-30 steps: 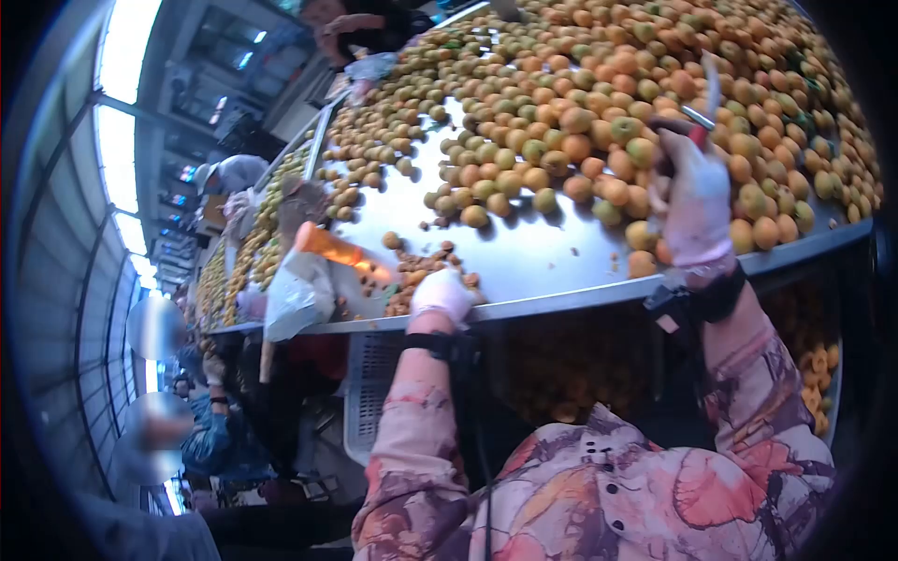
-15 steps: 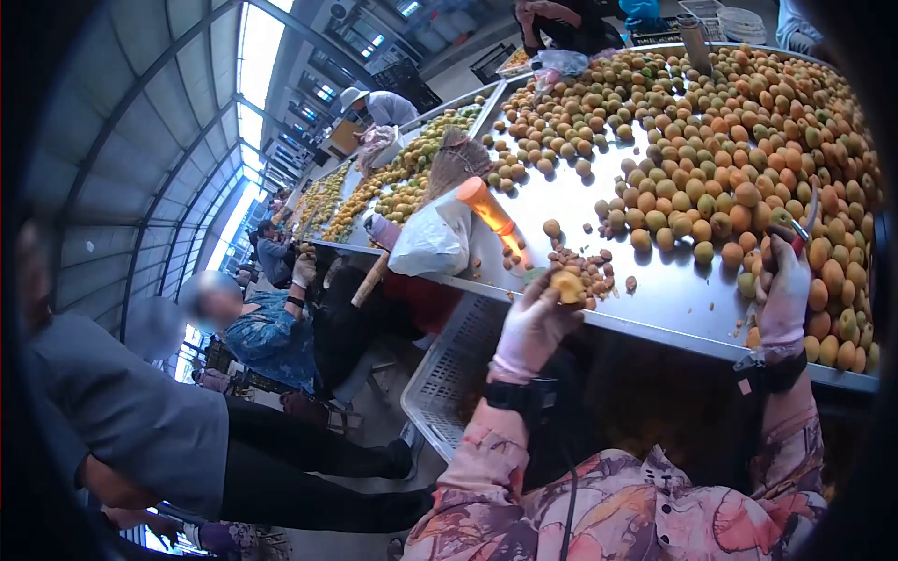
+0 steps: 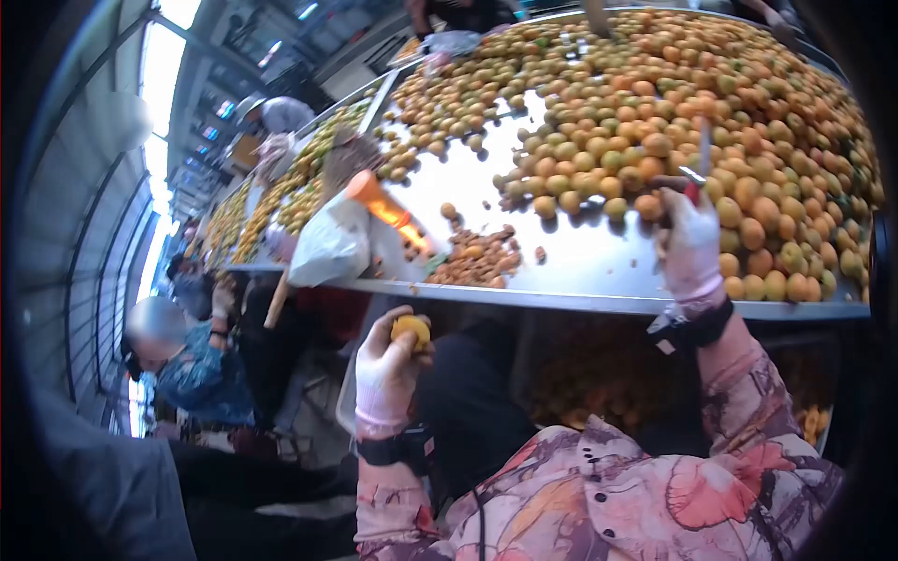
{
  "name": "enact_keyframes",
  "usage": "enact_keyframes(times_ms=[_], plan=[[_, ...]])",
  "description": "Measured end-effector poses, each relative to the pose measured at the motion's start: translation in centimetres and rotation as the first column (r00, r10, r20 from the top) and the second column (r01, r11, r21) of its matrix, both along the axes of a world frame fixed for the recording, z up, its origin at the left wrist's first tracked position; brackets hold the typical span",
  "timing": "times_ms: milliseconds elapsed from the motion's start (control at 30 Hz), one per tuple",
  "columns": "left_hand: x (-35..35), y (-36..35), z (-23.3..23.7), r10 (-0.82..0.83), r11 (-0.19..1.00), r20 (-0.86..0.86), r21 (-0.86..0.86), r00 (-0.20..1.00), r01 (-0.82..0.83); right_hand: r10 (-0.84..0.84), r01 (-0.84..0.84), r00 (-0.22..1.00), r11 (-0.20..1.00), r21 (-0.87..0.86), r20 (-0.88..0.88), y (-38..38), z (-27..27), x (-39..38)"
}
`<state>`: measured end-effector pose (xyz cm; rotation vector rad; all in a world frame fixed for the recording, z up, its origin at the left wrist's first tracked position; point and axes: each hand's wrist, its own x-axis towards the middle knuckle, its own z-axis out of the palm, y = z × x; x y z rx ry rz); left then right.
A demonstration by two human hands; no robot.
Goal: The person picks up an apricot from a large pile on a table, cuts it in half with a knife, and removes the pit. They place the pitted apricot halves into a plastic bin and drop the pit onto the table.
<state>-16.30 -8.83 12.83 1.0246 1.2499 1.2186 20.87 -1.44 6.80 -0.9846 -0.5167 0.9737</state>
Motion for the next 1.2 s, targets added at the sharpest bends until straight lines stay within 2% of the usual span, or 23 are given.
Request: enact_keyframes(times_ms=[67, 100, 133, 167, 200, 233, 267, 300, 367, 400, 433, 500, 567, 600, 700, 733, 833, 967, 1000, 1033, 1100, 1133, 1200], plan=[[3.3, 0.3, -1.4, -0.235, 0.964, -0.203, -0.175, 0.951, 0.201, -0.017, 0.017, 1.000, 1.000, -0.005, 0.021, 0.1, -0.4, 1.3], [5.0, 0.4, -2.7, -0.359, 0.923, -0.300, -0.255, 0.884, 0.289, -0.023, 0.025, 0.998, 0.999, 0.029, -0.065, -0.2, 0.0, 1.8], [6.9, 0.6, -3.8, -0.516, 0.853, -0.388, -0.320, 0.764, 0.413, -0.047, 0.049, 0.998, 0.998, 0.044, -0.045, -0.4, 0.5, 2.7], [8.8, 0.9, -4.7, -0.652, 0.753, -0.519, -0.357, 0.553, 0.553, -0.056, 0.059, 0.998, 0.996, 0.074, -0.042, -0.7, 0.7, 3.3], [9.9, 0.9, -5.8, -0.674, 0.675, -0.653, -0.352, 0.347, 0.648, -0.092, 0.097, 0.991, 0.994, 0.053, -0.092, -1.0, 0.7, 4.2], [11.7, 1.5, -6.4, -0.619, 0.587, -0.774, -0.339, 0.137, 0.736, -0.133, 0.141, 0.982, 0.989, 0.053, -0.132, -0.8, 1.3, 5.7], [13.4, 1.8, -6.6, -0.577, 0.592, -0.806, -0.302, 0.131, 0.747, -0.171, 0.183, 0.978, 0.978, 0.096, -0.121, -0.8, 1.2, 7.0], [14.7, 2.4, -6.5, -0.582, 0.586, -0.791, -0.249, 0.188, 0.771, -0.247, 0.259, 0.961, 0.961, 0.098, -0.123, -1.0, 1.5, 8.0], [17.8, 3.8, -6.8, -0.605, 0.598, -0.731, -0.155, 0.315, 0.787, -0.315, 0.314, 0.949, 0.938, 0.147, -0.015, -1.9, 1.2, 10.4], [19.8, 4.2, -6.8, -0.594, 0.667, -0.684, -0.126, 0.423, 0.734, -0.384, 0.373, 0.923, 0.911, 0.174, 0.034, -2.0, 0.8, 11.2], [21.9, 5.0, -6.2, -0.570, 0.672, -0.727, -0.144, 0.383, 0.727, -0.362, 0.355, 0.932, 0.921, 0.159, 0.018, -2.9, 1.3, 11.6], [25.7, 6.6, -7.4, -0.526, 0.591, -0.760, -0.003, 0.382, 0.807, -0.401, 0.393, 0.915, 0.908, 0.143, 0.033, -3.0, 1.1, 12.6], [29.4, 8.1, -9.4, -0.493, 0.494, -0.821, 0.007, 0.287, 0.869, -0.382, 0.385, 0.923, 0.909, 0.158, -0.046, -3.0, 1.1, 13.2], [30.9, 8.5, -10.6, -0.375, 0.479, -0.903, 0.006, 0.211, 0.878, -0.409, 0.402, 0.912, 0.903, 0.152, 0.016, -3.0, 1.1, 13.2], [34.9, 8.1, -11.0, -0.240, 0.547, -0.966, -0.048, 0.101, 0.836, -0.401, 0.380, 0.912, 0.905, 0.189, 0.090, -2.9, 0.5, 13.6], [35.8, 8.0, -11.0, -0.290, 0.569, -0.957, -0.152, 0.024, 0.808, -0.387, 0.368, 0.919, 0.912, 0.182, 0.081, -3.0, 0.8, 13.5], [36.0, 8.9, -12.5, -0.172, 0.577, -0.985, -0.105, -0.005, 0.810, -0.344, 0.337, 0.939, 0.921, 0.197, 0.002, -2.0, 0.4, 13.5], [31.3, 11.6, -13.4, -0.339, 0.658, -0.924, -0.098, 0.178, 0.746, -0.314, 0.302, 0.948, 0.935, 0.189, 0.042, -2.7, 0.6, 12.0], [30.4, 12.3, -13.6, -0.379, 0.654, -0.910, -0.134, 0.169, 0.745, -0.273, 0.255, 0.959, 0.948, 0.190, 0.074, -2.9, 0.5, 11.8], [29.7, 12.5, -13.1, -0.520, 0.675, -0.826, -0.241, 0.218, 0.697, -0.229, 0.214, 0.968, 0.966, 0.148, 0.099, -2.4, 0.3, 11.5], [28.3, 12.4, -13.7, -0.349, 0.724, -0.909, -0.108, 0.228, 0.681, -0.137, 0.128, 0.987, 0.986, 0.104, 0.082, -2.2, 0.3, 10.5], [27.1, 13.0, -15.6, -0.166, 0.677, -0.960, 0.055, 0.225, 0.734, -0.083, 0.073, 0.986, 0.995, 0.069, 0.146, -2.1, 0.0, 10.1], [26.7, 12.6, -14.6, -0.332, 0.745, -0.897, -0.059, 0.292, 0.665, -0.060, 0.032, 0.945, 0.995, 0.091, 0.322, -1.4, -1.8, 8.9]])
